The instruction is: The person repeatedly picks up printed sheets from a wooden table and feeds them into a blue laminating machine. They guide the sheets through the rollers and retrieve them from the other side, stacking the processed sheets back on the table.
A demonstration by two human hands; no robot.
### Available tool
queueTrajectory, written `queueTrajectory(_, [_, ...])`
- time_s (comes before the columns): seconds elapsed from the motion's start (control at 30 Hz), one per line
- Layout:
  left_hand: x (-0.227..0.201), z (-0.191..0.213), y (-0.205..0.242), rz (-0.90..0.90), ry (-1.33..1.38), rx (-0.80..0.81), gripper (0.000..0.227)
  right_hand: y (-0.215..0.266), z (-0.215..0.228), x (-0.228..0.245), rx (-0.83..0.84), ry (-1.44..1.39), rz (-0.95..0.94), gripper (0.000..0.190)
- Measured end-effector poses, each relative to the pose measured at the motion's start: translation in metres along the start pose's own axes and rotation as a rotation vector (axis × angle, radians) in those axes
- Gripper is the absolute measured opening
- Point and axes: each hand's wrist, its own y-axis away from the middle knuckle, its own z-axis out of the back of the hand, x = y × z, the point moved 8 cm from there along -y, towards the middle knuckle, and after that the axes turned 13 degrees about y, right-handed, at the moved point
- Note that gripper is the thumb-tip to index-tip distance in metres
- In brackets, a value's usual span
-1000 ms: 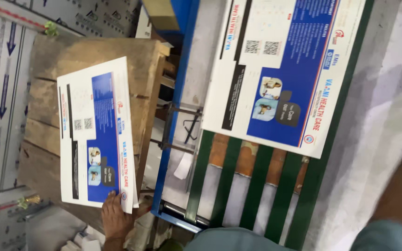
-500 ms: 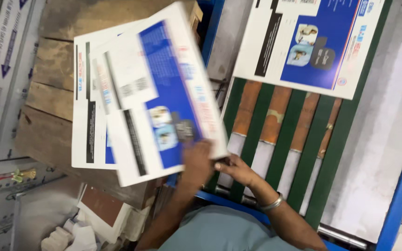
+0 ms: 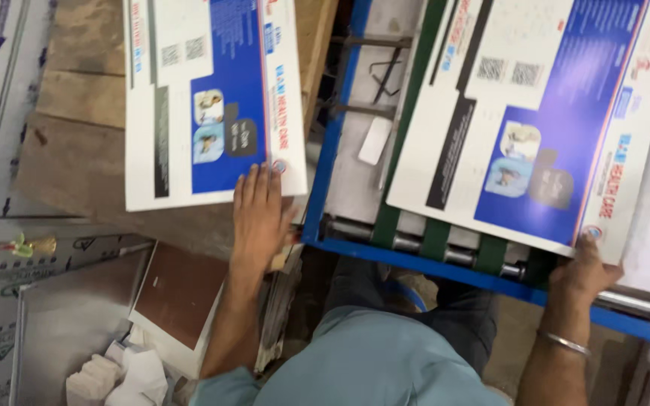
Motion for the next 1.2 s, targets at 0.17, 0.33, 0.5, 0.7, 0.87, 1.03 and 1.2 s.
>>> queueTrajectory(0.17, [0.017, -0.001, 0.014, -0.049, 0.033, -0.121, 0.045, 0.033, 0.015, 0.004, -0.092, 0.097, 0.077, 0.052])
queueTrajectory(0.33, [0.019, 0.002, 0.032, -0.071, 0.044, -0.217, 0.033, 0.019, -0.025, 0.018, -0.110, 0.025, 0.113, 0.049])
queueTrajectory(0.5, [0.019, 0.007, 0.028, -0.029, 0.115, -0.267, 0.016, 0.014, -0.072, 0.051, 0.012, 0.017, 0.243, 0.038])
queueTrajectory(0.7, [0.005, 0.032, 0.037, -0.159, 0.145, -0.386, 0.031, 0.025, -0.060, 0.045, 0.136, 0.210, 0.007, 0.031])
queueTrajectory(0.87, [0.009, 0.026, 0.041, -0.100, 0.111, -0.372, 0.017, 0.058, -0.020, 0.015, 0.214, 0.095, 0.064, 0.028])
queueTrajectory(1.03, [0.007, 0.036, 0.034, -0.043, 0.176, -0.388, 0.011, 0.099, 0.015, -0.011, 0.209, 0.106, 0.007, 0.033])
queueTrajectory(1.2, [0.014, 0.024, 0.038, -0.076, 0.210, -0.366, 0.016, 0.103, 0.017, -0.020, 0.286, 0.079, 0.030, 0.027])
